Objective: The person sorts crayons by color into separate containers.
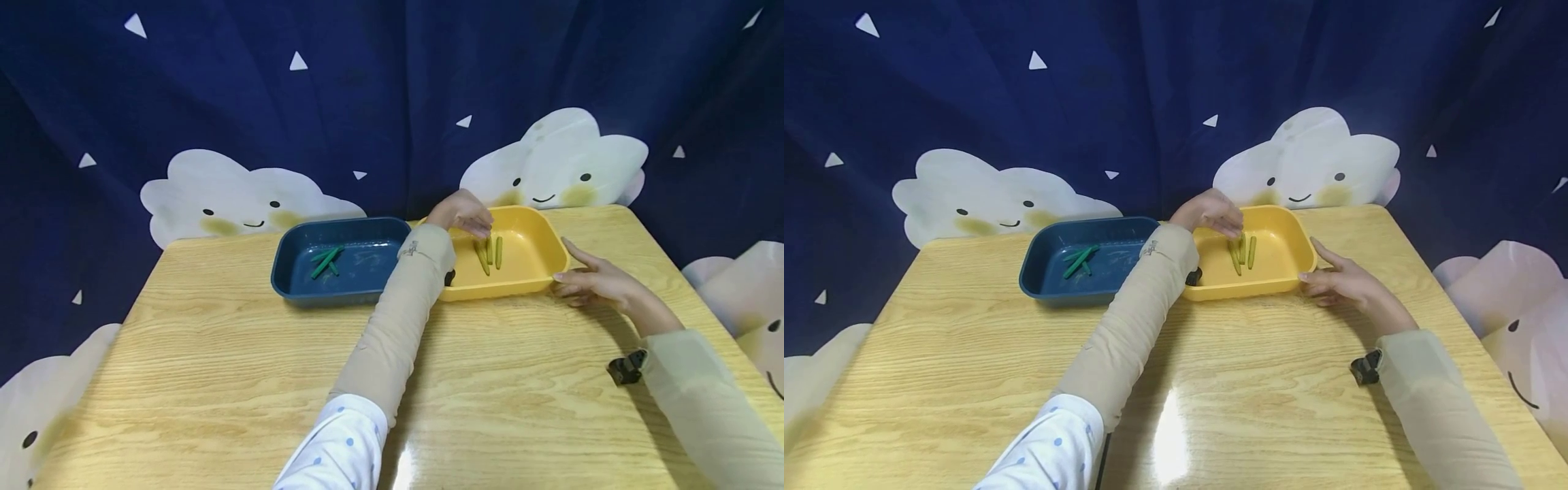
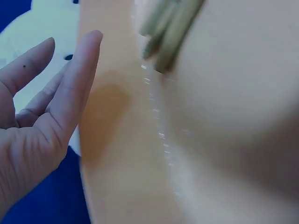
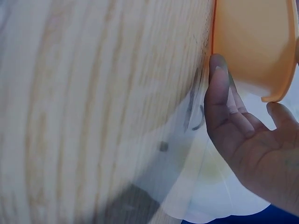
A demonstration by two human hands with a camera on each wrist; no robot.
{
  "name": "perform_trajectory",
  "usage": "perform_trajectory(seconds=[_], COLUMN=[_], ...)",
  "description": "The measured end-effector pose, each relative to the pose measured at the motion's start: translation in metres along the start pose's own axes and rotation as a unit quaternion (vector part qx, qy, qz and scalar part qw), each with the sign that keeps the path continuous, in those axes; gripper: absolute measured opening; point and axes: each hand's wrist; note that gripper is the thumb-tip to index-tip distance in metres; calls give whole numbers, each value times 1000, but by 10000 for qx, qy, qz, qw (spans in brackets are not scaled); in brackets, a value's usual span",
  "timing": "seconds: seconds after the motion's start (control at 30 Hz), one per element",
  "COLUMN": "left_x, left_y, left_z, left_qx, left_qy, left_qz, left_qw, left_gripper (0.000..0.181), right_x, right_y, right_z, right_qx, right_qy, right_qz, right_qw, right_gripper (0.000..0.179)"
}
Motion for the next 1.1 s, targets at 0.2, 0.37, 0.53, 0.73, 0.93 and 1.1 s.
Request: perform_trajectory(seconds=[0.2, 0.37, 0.53, 0.73, 0.93, 1.1], left_x=[13, 29, 45, 61, 74, 86], left_y=[-4, -6, -7, -5, 0, 4], left_z=[-16, -26, -27, -19, -2, 15], left_qx=[-97, -259, -248, -361, -407, -467], left_qy=[-749, -1039, -1321, -1760, -2101, -2251], left_qz=[161, 374, 353, 413, 518, 639], left_qw=[9970, 9935, 9903, 9829, 9755, 9711], left_gripper=[23, 27, 19, 21, 21, 17], right_x=[1, 0, 0, -4, -11, -14], right_y=[1, 1, 1, 4, 8, 13], right_z=[2, 3, 3, 3, 2, 0], right_qx=[-47, 39, 114, 204, 264, 377], right_qy=[-2, -33, -66, -94, -80, -106], right_qz=[87, 59, 40, 5, 8, -26], right_qw=[10000, 10000, 9999, 9997, 9996, 9992], right_gripper=[87, 87, 87, 87, 89, 90])
Point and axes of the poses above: each hand's wrist, its own x-axis away from the middle knuckle, its own y-axis out of the back of the hand, z = x × y, and after that the axes turned 12 degrees about -y, right-handed
